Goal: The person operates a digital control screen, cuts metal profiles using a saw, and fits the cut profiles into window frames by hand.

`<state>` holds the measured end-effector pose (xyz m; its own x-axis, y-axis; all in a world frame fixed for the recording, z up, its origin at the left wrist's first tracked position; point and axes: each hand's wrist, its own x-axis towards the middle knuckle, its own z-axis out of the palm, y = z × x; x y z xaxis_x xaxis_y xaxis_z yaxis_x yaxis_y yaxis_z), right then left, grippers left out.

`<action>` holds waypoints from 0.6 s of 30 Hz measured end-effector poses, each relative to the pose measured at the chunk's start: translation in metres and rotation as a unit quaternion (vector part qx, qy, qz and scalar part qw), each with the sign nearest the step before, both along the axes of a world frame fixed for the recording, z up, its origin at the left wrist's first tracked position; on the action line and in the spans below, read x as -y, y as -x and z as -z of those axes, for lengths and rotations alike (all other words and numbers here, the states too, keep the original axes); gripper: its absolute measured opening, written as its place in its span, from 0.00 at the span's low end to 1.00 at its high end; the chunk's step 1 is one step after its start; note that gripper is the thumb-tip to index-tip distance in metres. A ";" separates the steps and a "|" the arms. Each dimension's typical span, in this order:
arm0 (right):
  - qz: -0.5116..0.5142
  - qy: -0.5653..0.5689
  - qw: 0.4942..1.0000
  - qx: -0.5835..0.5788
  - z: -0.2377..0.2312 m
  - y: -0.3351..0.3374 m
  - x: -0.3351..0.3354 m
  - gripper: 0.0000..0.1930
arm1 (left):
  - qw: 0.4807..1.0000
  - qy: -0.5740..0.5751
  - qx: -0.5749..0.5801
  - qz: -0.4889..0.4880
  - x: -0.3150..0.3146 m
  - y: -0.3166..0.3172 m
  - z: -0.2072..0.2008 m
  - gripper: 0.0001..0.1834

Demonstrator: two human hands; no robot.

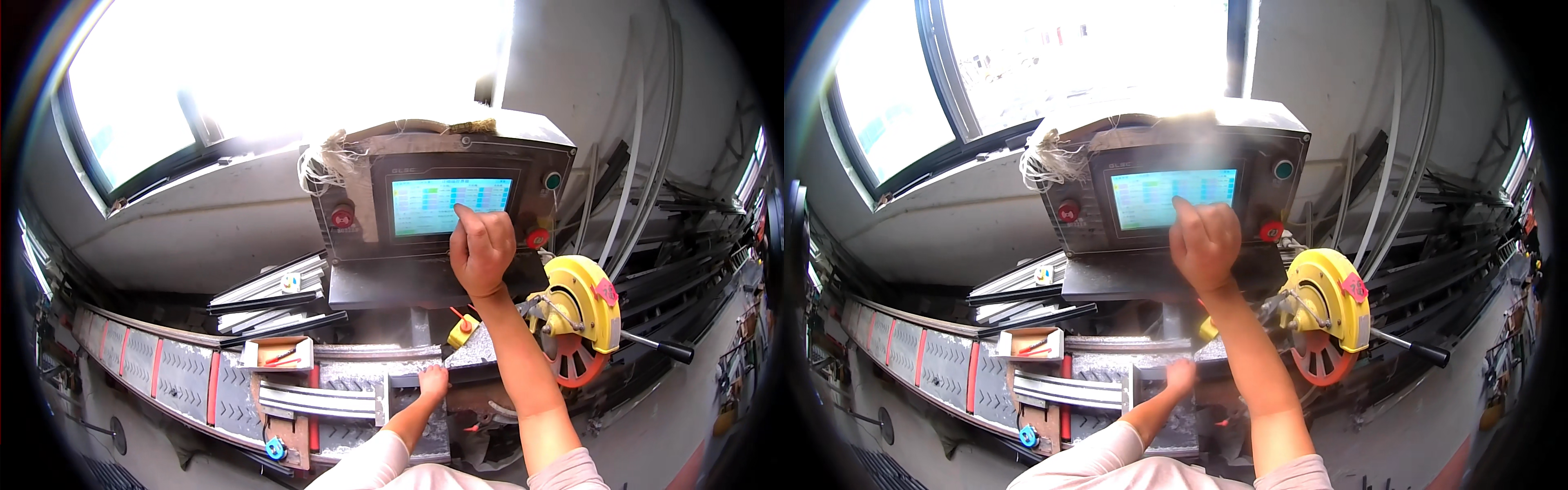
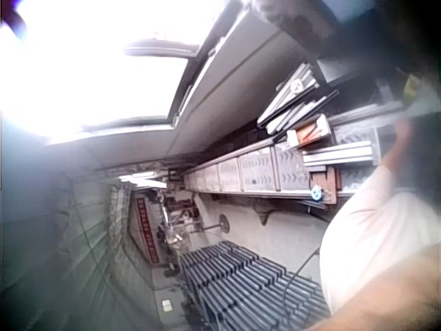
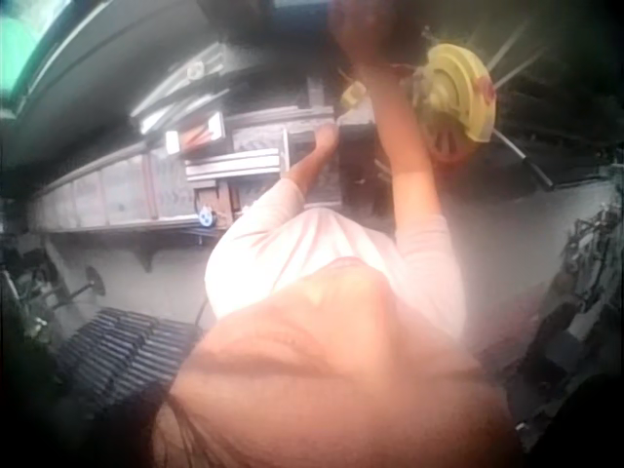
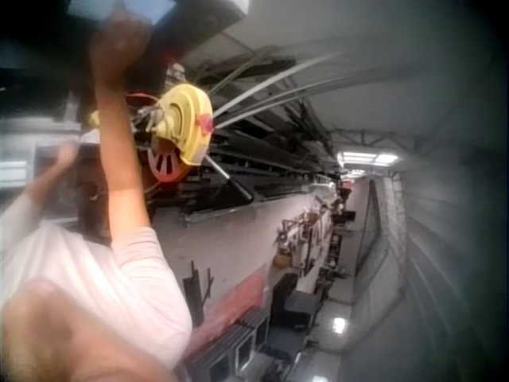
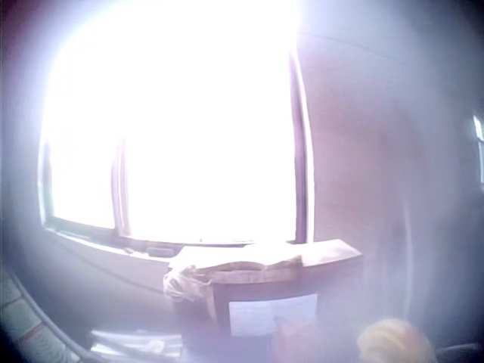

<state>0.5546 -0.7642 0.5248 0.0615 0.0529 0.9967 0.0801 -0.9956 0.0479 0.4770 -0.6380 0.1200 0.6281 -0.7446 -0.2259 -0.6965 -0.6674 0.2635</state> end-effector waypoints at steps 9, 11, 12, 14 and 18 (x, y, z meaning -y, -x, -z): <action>0.010 -0.007 0.999 -0.035 0.001 0.003 -0.002 0.15 | 1.000 0.006 0.009 0.006 0.000 0.000 0.008 0.23; 0.012 -0.011 0.999 -0.040 0.000 0.003 -0.004 0.15 | 1.000 0.007 0.016 0.005 -0.001 -0.001 0.011 0.23; 0.011 -0.007 0.999 -0.036 0.000 0.002 -0.004 0.16 | 1.000 0.006 0.016 0.005 -0.002 -0.001 0.012 0.23; 0.014 -0.003 0.999 -0.033 -0.001 0.003 -0.003 0.18 | 1.000 0.006 0.017 0.010 -0.001 0.000 0.010 0.23; 0.018 -0.010 0.999 -0.045 -0.001 0.003 -0.003 0.26 | 1.000 0.014 0.018 0.006 -0.001 0.001 0.010 0.23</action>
<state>0.5515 -0.7611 0.5258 0.1529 0.0298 0.9878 0.0469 -0.9986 0.0228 0.4763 -0.6368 0.1103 0.6269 -0.7577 -0.1817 -0.7135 -0.6519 0.2568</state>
